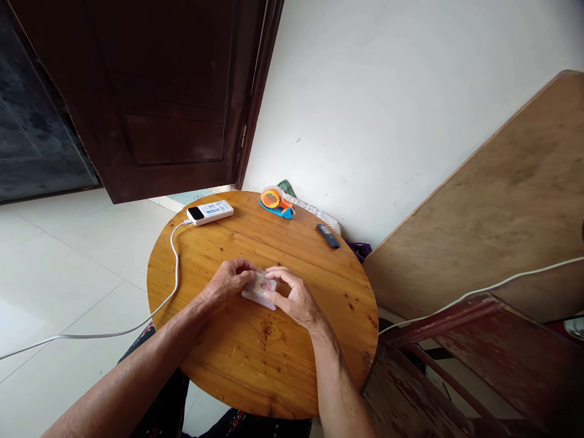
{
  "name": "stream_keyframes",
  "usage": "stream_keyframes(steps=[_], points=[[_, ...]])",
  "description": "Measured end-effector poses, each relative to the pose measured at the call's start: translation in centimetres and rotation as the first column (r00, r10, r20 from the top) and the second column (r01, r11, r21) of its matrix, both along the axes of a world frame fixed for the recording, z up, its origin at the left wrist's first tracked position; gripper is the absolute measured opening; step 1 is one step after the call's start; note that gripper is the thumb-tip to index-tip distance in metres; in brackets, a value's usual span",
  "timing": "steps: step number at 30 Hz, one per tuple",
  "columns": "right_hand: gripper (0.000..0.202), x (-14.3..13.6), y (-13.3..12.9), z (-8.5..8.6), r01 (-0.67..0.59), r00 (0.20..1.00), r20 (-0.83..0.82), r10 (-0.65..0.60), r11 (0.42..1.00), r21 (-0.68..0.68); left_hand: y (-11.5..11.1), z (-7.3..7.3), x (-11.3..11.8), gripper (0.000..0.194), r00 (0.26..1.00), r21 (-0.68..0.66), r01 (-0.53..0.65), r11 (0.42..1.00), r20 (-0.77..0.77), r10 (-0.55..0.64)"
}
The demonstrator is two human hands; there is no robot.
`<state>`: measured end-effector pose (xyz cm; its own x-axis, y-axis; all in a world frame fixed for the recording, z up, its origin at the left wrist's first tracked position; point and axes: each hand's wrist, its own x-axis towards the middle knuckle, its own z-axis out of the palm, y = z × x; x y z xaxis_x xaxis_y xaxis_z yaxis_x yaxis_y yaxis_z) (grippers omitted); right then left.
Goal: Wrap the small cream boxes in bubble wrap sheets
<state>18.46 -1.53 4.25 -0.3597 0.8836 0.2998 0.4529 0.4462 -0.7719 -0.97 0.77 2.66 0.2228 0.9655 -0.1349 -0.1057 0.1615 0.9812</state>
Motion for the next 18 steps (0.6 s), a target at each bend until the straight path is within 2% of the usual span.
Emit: stream_keyframes(steps=[18], points=[[0.014,-0.19,0.19,-0.47,0.078,0.997,-0.001,-0.078,0.997,0.025,-0.15,-0.02,-0.04,0.03,0.998,0.045,0.014,0.999,-0.056,-0.012]])
